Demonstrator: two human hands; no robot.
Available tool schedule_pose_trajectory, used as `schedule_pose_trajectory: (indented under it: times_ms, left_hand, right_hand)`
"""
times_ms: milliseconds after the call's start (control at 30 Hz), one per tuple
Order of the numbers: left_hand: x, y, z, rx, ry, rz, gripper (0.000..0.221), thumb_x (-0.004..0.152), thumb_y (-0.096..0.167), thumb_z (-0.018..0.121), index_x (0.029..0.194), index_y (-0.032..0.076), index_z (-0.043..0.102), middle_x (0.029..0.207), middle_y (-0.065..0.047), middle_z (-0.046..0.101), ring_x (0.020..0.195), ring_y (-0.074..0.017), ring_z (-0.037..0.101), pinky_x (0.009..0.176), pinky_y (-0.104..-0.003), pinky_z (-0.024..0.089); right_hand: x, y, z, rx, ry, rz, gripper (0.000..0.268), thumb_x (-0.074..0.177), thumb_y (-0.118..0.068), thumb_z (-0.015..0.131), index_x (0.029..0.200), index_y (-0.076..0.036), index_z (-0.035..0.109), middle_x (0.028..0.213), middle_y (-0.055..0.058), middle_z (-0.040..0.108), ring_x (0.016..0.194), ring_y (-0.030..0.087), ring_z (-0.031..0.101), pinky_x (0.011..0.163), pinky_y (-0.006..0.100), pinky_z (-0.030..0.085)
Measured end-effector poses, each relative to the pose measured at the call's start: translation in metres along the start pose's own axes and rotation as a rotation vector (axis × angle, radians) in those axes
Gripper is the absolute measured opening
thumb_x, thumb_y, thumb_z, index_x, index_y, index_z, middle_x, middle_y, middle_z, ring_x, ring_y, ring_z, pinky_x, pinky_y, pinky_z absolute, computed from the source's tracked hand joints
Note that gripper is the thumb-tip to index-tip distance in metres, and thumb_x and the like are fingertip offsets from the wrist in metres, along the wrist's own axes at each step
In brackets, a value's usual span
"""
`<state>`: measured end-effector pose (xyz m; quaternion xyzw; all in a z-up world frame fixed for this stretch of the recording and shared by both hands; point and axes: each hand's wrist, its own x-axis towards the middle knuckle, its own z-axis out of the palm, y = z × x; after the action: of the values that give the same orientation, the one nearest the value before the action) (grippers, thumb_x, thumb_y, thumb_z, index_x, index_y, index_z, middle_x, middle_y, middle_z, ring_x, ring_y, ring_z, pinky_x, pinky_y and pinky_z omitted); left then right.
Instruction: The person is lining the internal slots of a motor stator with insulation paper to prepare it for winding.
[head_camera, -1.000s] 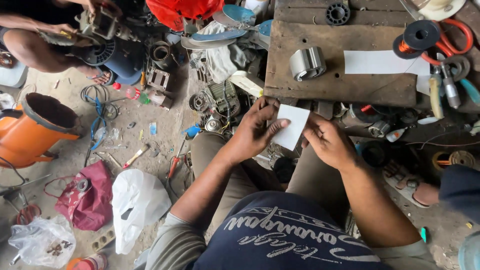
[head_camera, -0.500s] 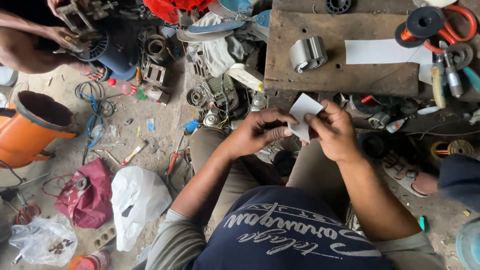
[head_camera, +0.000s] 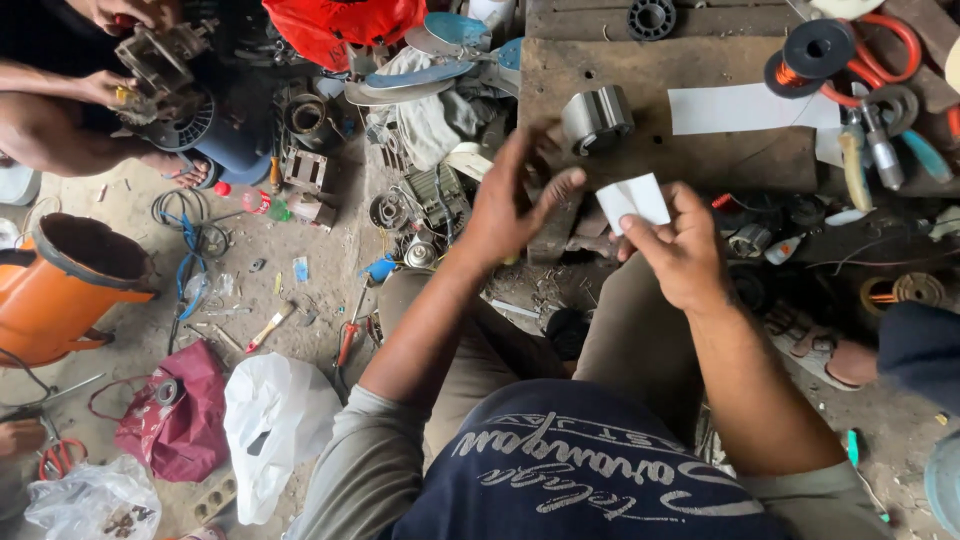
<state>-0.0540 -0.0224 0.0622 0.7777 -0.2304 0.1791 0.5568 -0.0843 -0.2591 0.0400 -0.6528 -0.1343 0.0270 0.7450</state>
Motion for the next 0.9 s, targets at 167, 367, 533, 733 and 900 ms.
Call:
schedule_pose_trajectory:
  times_ms: [167, 367, 533, 733, 900]
  left_hand:
    - [0.034, -0.033, -0.005, 0.136, -0.169, -0.038, 0.089, 0.088, 0.024, 0.086, 0.154, -0.001, 0.033, 0.152, -0.025, 0.055, 0.138, -0.0414, 0.059, 0.118, -0.053, 0.048]
    - [0.027, -0.03, 0.002, 0.123, -0.049, 0.052, 0.053, 0.095, 0.025, 0.08, 0.138, 0.003, 0.06, 0.114, -0.028, 0.072, 0.106, -0.0527, 0.069, 0.094, -0.057, 0.057]
    - [0.013, 0.005, -0.011, 0.249, -0.123, 0.03, 0.053, 0.093, 0.021, 0.08, 0.139, 0.004, 0.06, 0.118, -0.02, 0.072, 0.109, -0.0448, 0.071, 0.093, -0.052, 0.059]
    - [0.002, 0.001, 0.011, 0.213, -0.043, 0.031, 0.057, 0.098, 0.026, 0.077, 0.144, 0.006, 0.05, 0.128, -0.022, 0.065, 0.117, -0.0472, 0.067, 0.1, -0.055, 0.056]
    - [0.0, 0.003, 0.014, 0.086, -0.15, 0.01, 0.07, 0.095, 0.012, 0.078, 0.15, 0.001, 0.036, 0.142, -0.031, 0.056, 0.132, -0.0526, 0.055, 0.112, -0.061, 0.047]
  right_hand:
    - [0.007, 0.008, -0.024, 0.07, 0.126, -0.019, 0.039, 0.095, 0.002, 0.067, 0.13, -0.003, 0.05, 0.117, 0.012, 0.063, 0.09, 0.013, 0.062, 0.072, 0.023, 0.056]
    - [0.014, 0.047, -0.026, -0.126, 0.272, -0.143, 0.025, 0.099, -0.002, 0.073, 0.113, 0.002, 0.053, 0.099, 0.016, 0.062, 0.079, 0.026, 0.072, 0.058, 0.029, 0.059]
    - [0.015, 0.048, -0.01, -0.205, 0.305, -0.157, 0.02, 0.099, 0.0, 0.073, 0.107, 0.005, 0.055, 0.085, 0.018, 0.066, 0.064, 0.022, 0.071, 0.05, 0.029, 0.057]
    - [0.008, 0.059, 0.021, -0.094, 0.399, -0.184, 0.022, 0.099, -0.002, 0.072, 0.11, 0.0, 0.053, 0.092, 0.018, 0.065, 0.067, 0.025, 0.073, 0.053, 0.033, 0.061]
    - [0.015, 0.078, 0.029, 0.016, 0.519, -0.123, 0.021, 0.096, 0.0, 0.072, 0.108, -0.001, 0.055, 0.089, 0.019, 0.068, 0.068, 0.027, 0.074, 0.048, 0.032, 0.06]
